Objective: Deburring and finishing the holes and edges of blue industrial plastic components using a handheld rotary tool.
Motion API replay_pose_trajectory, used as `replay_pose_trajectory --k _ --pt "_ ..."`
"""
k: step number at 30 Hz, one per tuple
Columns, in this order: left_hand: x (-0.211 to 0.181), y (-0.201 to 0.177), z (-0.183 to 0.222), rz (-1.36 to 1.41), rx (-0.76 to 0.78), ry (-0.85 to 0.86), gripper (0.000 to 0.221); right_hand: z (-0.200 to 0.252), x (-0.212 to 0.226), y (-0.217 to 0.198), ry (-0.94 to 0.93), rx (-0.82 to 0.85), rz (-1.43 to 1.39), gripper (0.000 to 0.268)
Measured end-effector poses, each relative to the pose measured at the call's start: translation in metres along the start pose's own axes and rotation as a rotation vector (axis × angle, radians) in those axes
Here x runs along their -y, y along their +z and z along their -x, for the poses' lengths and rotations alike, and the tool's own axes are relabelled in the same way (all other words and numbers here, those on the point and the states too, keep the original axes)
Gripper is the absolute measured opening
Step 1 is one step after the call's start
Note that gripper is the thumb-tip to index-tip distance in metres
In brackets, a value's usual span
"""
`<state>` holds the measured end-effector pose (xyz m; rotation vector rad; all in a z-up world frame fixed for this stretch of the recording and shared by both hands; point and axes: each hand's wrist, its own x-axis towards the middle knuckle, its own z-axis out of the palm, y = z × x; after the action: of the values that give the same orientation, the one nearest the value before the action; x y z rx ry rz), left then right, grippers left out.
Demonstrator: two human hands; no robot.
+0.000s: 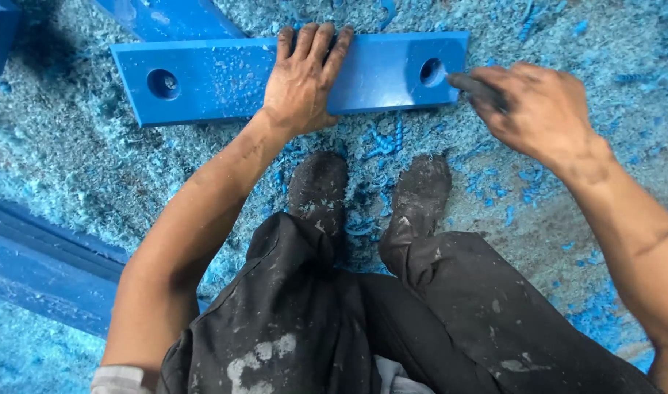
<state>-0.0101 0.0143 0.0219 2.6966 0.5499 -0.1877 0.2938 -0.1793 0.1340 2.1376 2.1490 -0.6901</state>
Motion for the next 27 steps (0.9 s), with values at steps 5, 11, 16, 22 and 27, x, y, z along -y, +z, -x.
replay_pose_trajectory --k 5,11,16,22,27 --pt "0.001 0.001 0.003 0.005 -0.041 0.003 0.14 -0.069 0.054 -0.051 0.152 0.405 0.276 0.027" --pt "0.003 0.004 0.005 0.021 -0.083 0.016 0.138 -0.061 0.044 -0.04 0.189 0.357 0.263 0.032" --pt "0.001 0.001 0.003 -0.015 -0.074 0.026 0.138 -0.029 -0.013 0.027 0.141 0.302 -0.092 0.033" --pt "-0.001 -0.002 0.005 0.036 -0.076 0.024 0.132 0.002 -0.014 -0.016 0.784 -0.337 -1.734 0.035" --pt "-0.004 -0.016 -0.007 0.052 -0.063 -0.014 0.13 0.045 -0.015 0.007 0.758 -0.348 -1.567 0.027"
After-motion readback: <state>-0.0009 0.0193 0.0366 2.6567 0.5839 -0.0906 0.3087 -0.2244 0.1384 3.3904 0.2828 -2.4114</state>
